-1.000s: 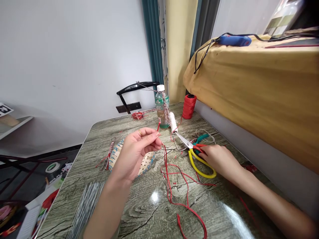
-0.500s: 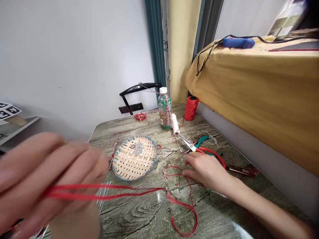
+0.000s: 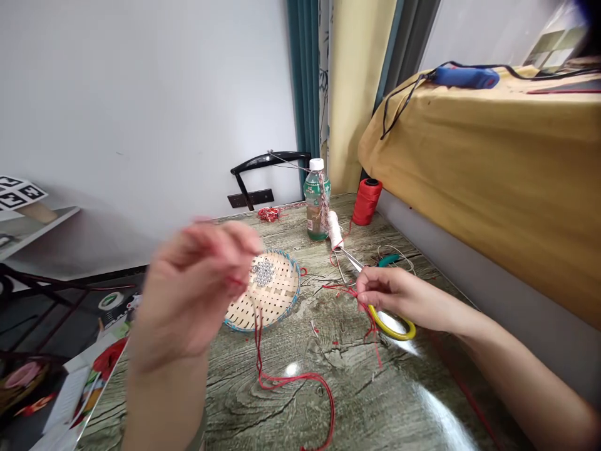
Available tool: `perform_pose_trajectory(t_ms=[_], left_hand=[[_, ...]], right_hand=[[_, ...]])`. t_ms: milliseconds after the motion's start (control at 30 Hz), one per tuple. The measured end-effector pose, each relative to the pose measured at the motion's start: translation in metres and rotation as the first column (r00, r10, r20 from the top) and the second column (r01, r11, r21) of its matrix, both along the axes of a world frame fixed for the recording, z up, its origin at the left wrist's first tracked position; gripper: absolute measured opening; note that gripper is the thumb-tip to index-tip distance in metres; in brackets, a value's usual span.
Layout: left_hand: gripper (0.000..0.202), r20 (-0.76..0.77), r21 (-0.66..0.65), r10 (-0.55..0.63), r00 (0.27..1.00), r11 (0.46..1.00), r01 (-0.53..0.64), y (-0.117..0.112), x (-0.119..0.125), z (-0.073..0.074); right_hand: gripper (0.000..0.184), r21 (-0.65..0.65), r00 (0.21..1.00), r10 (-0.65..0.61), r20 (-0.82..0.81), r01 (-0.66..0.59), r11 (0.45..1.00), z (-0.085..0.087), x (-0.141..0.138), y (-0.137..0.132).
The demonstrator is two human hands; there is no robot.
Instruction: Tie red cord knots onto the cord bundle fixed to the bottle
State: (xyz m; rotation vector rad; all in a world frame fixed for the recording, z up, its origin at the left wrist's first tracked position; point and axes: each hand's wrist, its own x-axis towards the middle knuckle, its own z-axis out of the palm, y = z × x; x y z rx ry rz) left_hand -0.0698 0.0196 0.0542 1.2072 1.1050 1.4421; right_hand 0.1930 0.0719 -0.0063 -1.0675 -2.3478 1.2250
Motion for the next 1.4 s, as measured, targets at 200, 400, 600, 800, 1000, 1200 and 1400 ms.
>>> perform_pose_trajectory(t_ms=[200, 400, 600, 800, 1000, 1200, 1400], left_hand=[[0.009, -0.147, -0.205, -0.408, 0.901, 0.904, 0.375, 0.027, 0.049, -0.027], [0.005, -0.069, -0.322, -0.578, 0.813, 0.784, 0.530, 0.039, 0.043, -0.043], [0.005, -0.088, -0.269, -0.409, 0.908, 0.888, 0.373, 0.042, 0.019, -0.032], [0.006, -0.039, -0.261, -0.403, 0.914, 0.887, 0.380, 0.038, 0.026, -0.031], [0.004, 0.053, -0.246, -0.457, 0.888, 0.856, 0.455, 0.032, 0.050, -0.034], [0.008, 0.106, -0.249, -0.437, 0.893, 0.858, 0.449, 0.032, 0.053, -0.035], [0.010, 0.148, -0.262, -0.463, 0.874, 0.834, 0.486, 0.031, 0.055, -0.036]], right_hand=[[0.017, -0.091, 0.984, -0.054, -0.170, 0.039, 0.995, 0.024, -0.009, -0.001], [0.019, -0.041, 0.980, -0.070, -0.185, 0.064, 0.997, 0.034, -0.008, 0.004], [0.017, 0.051, 0.989, -0.072, -0.129, 0.079, 0.996, 0.035, 0.023, 0.022], [0.023, 0.014, 0.993, -0.113, -0.028, 0.113, 0.993, 0.029, 0.018, 0.023], [0.026, -0.209, 0.954, -0.038, -0.297, -0.026, 0.977, 0.024, -0.022, -0.002], [0.015, -0.183, 0.886, -0.250, -0.391, 0.191, 0.964, 0.029, -0.017, -0.002], [0.016, -0.441, 0.720, -0.316, -0.618, 0.016, 0.898, 0.027, -0.020, 0.000]])
